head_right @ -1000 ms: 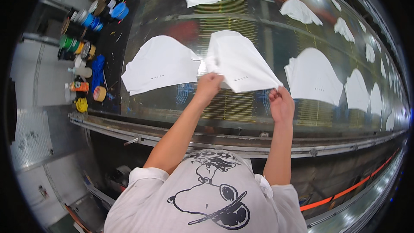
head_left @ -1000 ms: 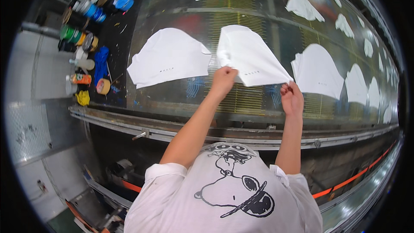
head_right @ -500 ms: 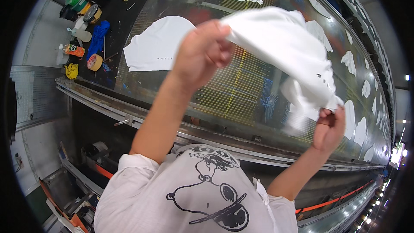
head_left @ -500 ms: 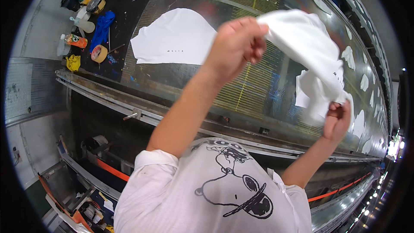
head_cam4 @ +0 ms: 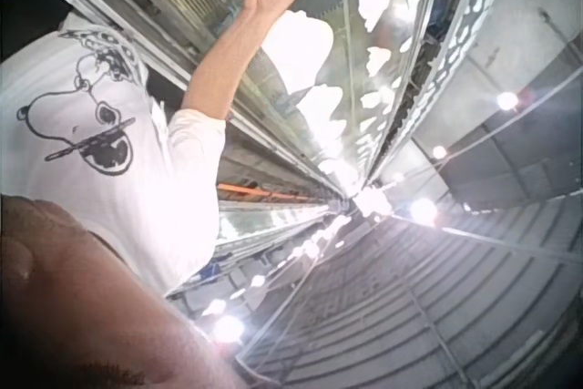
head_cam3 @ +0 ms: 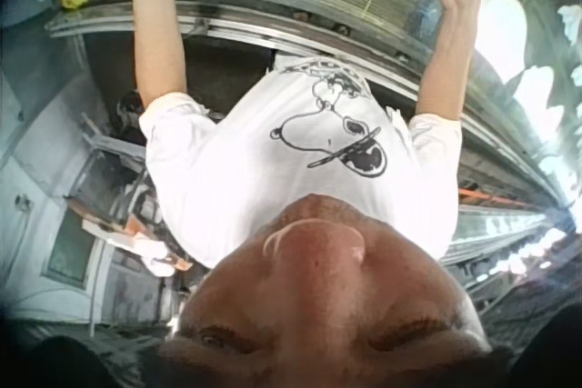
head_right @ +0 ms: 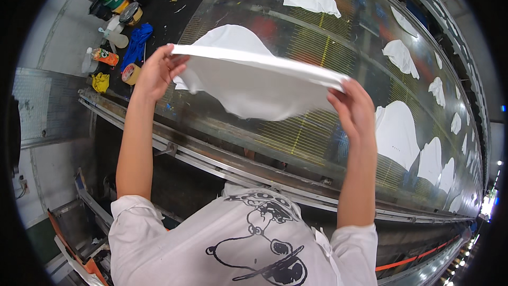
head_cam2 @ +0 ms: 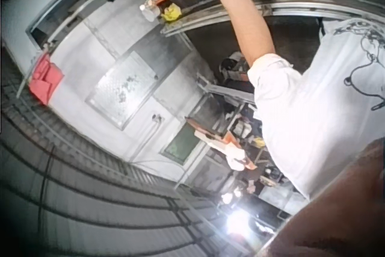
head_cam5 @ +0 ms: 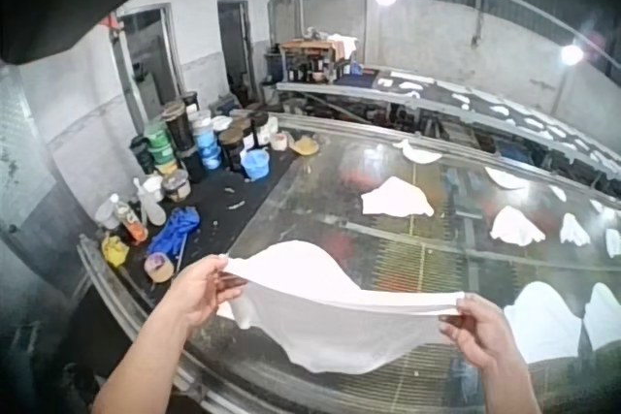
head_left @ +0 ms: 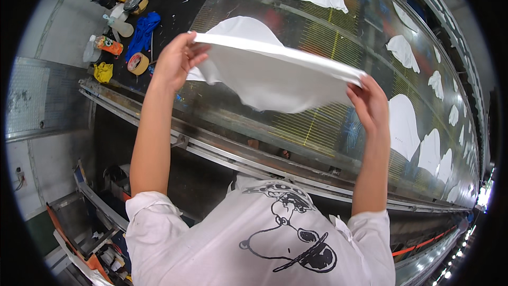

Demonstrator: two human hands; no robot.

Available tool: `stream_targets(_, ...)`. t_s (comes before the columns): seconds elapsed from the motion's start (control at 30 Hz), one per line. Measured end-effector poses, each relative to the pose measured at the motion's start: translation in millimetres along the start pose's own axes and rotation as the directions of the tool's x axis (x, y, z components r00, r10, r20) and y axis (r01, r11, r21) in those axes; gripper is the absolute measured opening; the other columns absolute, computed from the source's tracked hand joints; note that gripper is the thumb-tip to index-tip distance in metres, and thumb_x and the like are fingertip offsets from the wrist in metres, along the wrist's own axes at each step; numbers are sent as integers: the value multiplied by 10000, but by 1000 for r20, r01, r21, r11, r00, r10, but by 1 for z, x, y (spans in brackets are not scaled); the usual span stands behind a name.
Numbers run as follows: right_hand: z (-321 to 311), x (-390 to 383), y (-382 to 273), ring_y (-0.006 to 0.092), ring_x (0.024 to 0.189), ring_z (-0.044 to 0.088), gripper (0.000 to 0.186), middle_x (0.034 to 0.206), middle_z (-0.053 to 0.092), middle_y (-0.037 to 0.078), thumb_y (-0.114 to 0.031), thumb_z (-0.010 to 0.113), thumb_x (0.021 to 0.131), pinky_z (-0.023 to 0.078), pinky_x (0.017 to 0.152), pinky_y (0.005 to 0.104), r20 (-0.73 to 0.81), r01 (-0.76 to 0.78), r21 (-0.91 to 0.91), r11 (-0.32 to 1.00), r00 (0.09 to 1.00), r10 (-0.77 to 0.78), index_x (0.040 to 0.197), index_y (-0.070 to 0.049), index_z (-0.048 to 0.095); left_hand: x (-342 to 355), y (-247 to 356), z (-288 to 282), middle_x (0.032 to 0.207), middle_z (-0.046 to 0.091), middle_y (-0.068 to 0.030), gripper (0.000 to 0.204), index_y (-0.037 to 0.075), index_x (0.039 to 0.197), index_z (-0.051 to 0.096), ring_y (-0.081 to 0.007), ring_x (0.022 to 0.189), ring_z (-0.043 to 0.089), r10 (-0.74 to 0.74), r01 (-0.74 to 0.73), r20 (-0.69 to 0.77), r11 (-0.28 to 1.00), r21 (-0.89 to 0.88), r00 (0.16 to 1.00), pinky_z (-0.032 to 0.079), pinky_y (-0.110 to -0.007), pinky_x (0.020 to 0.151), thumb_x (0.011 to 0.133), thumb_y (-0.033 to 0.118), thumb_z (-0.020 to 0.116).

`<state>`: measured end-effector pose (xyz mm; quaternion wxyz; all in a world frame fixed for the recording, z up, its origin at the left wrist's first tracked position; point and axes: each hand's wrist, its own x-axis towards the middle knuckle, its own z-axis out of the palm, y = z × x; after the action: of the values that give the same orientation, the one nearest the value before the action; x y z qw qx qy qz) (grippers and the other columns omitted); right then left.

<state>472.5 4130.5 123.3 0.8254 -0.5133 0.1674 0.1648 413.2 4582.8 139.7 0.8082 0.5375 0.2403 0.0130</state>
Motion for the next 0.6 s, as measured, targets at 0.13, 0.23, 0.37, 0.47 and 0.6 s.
stream_targets(0.13, 53, 50, 20, 198, 871, 661, 212, 1007, 637, 98, -94, 661, 975, 572, 770, 326, 138, 117, 39, 992, 983, -121, 1134, 23, 586, 36, 16, -49, 1133, 660, -109, 243, 24, 1131, 618, -240, 1082, 651, 185, -192, -78, 978, -86, 980, 557, -392, 949, 1002, 229, 593)
stream_targets(0.23, 68, 64, 45, 171, 808, 661, 221, 964, 658, 92, -72, 660, 975, 579, 728, 293, 152, 122, -42, 992, 982, -114, 1151, 38, 583, 44, 2, -89, 1022, 683, -88, 184, 32, 1062, 633, -192, 974, 667, 230, -235, -110, 971, -44, 967, 575, -342, 857, 1000, 204, 615)
stream_targets(0.37, 68, 89, 114, 137, 739, 651, 167, 879, 669, 84, -65, 682, 963, 579, 676, 250, 71, -24, -207, 978, 997, 39, 1089, 35, 638, 65, -58, -138, 809, 652, -31, 105, 54, 969, 623, -101, 677, 635, 56, -16, -223, 983, 180, 973, 555, -220, 618, 986, 150, 660)
stream_targets(0.47, 61, 104, 176, 134, 678, 645, 168, 848, 678, 76, -54, 711, 920, 564, 595, 248, -88, -135, -352, 926, 990, 111, 1045, 43, 654, 78, -109, -164, 791, 640, -23, 123, 36, 968, 614, -88, 646, 620, -91, 176, -283, 940, 291, 955, 560, -225, 581, 949, 117, 705)
stream_targets(0.6, 48, 105, 217, 127, 656, 635, 169, 827, 678, 66, -41, 714, 893, 557, 554, 263, -231, -167, -564, 808, 972, 39, 1033, 42, 666, 85, -146, -182, 800, 645, -27, 209, -1, 1030, 619, -98, 664, 633, -79, 250, -370, 862, 441, 926, 571, -239, 577, 914, 120, 744)
